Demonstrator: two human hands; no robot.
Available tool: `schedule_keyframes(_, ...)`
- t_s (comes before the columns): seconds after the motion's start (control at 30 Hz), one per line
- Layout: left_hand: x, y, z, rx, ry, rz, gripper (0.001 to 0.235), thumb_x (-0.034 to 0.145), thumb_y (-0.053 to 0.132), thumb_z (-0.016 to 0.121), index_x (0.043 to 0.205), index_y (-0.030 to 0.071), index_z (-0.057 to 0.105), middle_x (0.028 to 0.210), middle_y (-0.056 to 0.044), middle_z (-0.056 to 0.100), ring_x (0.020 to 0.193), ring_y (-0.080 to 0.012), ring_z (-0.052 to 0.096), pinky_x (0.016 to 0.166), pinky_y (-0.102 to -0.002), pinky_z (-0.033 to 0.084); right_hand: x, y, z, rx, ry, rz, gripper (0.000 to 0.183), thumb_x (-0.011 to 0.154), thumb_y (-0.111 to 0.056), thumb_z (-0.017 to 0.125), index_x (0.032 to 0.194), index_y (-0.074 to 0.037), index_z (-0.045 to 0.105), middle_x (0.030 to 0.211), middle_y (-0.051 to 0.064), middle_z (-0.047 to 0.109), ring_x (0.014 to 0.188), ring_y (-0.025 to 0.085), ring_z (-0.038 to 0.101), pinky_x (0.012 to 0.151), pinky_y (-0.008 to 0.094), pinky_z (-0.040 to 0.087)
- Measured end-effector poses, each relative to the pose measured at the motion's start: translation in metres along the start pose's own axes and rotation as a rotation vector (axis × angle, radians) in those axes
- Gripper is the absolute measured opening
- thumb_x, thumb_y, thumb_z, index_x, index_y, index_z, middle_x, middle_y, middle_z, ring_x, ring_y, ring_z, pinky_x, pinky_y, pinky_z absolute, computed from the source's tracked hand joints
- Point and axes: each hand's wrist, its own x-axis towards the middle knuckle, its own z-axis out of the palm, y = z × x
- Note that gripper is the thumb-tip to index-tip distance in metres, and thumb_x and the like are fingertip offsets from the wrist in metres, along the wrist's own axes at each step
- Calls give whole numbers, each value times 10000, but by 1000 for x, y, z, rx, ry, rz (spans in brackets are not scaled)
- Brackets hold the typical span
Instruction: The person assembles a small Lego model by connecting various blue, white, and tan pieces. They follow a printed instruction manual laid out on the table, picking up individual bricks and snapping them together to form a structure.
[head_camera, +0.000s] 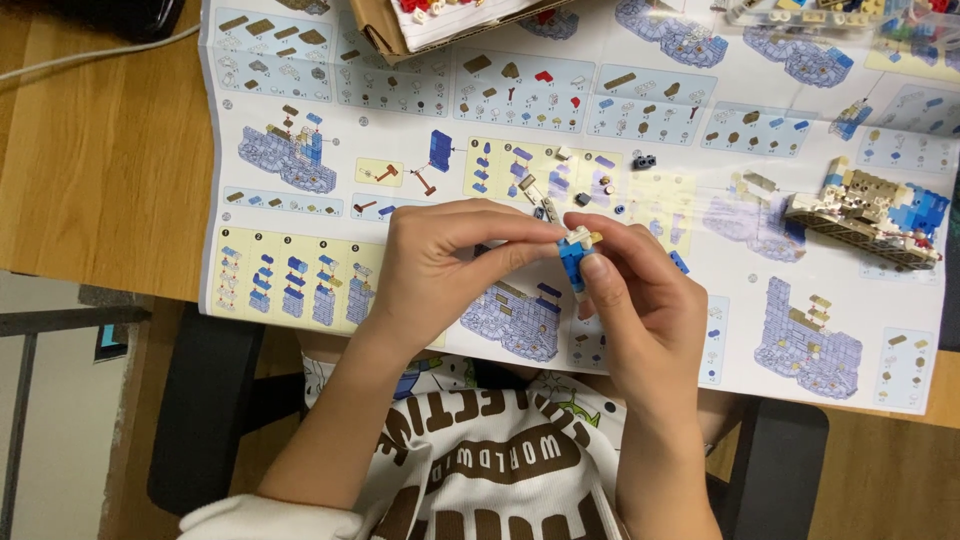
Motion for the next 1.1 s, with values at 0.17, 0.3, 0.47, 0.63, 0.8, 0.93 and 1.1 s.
schedule_keyframes(0.17, -1, -1, 0, 22, -5, 29, 164, 869, -7, 730, 1018, 57, 708, 972, -109, 742, 903, -189, 742, 830, -248, 616, -1, 0, 2, -5, 10, 10, 281, 965, -179, 540, 1170, -13, 635, 1038, 85, 630, 617, 119, 538, 636, 222, 483)
schedule_keyframes(0.3, 0, -1, 2, 4, -8, 26, 151, 873, -19, 720, 1012, 39, 708, 971, -121, 739, 896, -197, 742, 828, -251, 615, -1, 1, 3, 8, 25, 30, 270, 957, -175, 553, 1153, -10, 639, 1031, 87, 648, 646, 134, 581, 660, 232, 502)
schedule_keyframes(0.47, 0, -4, 3, 64, -19, 67, 157, 885, -25, 714, 1027, 40, 704, 979, -112, 736, 896, -199, 736, 821, -257, 602, -1, 0, 3, 34, 42, 45, 268, 953, -164, 555, 1159, -8, 630, 1079, 102, 668, 666, 138, 585, 661, 237, 512)
schedule_keyframes(0.63, -1, -1, 3, 96, -18, 77, 172, 906, -11, 704, 1065, 55, 696, 986, -94, 735, 885, -181, 723, 800, -255, 578, -1, 2, 4, 19, 53, 39, 265, 954, -155, 561, 1163, -9, 633, 1040, 101, 671, 654, 142, 597, 657, 244, 518)
schedule_keyframes(0.8, -1, 8, 1, 43, -48, -52, 135, 977, 119, 591, 1087, 72, 653, 1029, -42, 714, 863, -125, 705, 783, -236, 586, -3, 5, 6, 42, 109, 41, 300, 924, -178, 644, 1190, -40, 658, 847, 25, 605, 723, 104, 557, 688, 218, 493)
schedule_keyframes(0.93, -8, 12, 3, -54, -42, -152, 281, 940, 162, 645, 1210, 131, 575, 1016, -57, 746, 972, -125, 731, 906, -259, 609, -4, 8, 7, 126, 129, 64, 366, 907, -159, 669, 1251, -47, 616, 917, 12, 601, 814, 80, 577, 738, 202, 490)
schedule_keyframes(1.1, -16, 16, 16, -84, -43, -243, 368, 913, 175, 653, 1253, 101, 535, 1083, -78, 702, 968, -143, 715, 866, -256, 615, -5, 10, 8, 137, 193, 37, 264, 937, -97, 652, 1187, -60, 577, 922, 31, 600, 796, 102, 609, 749, 210, 541)
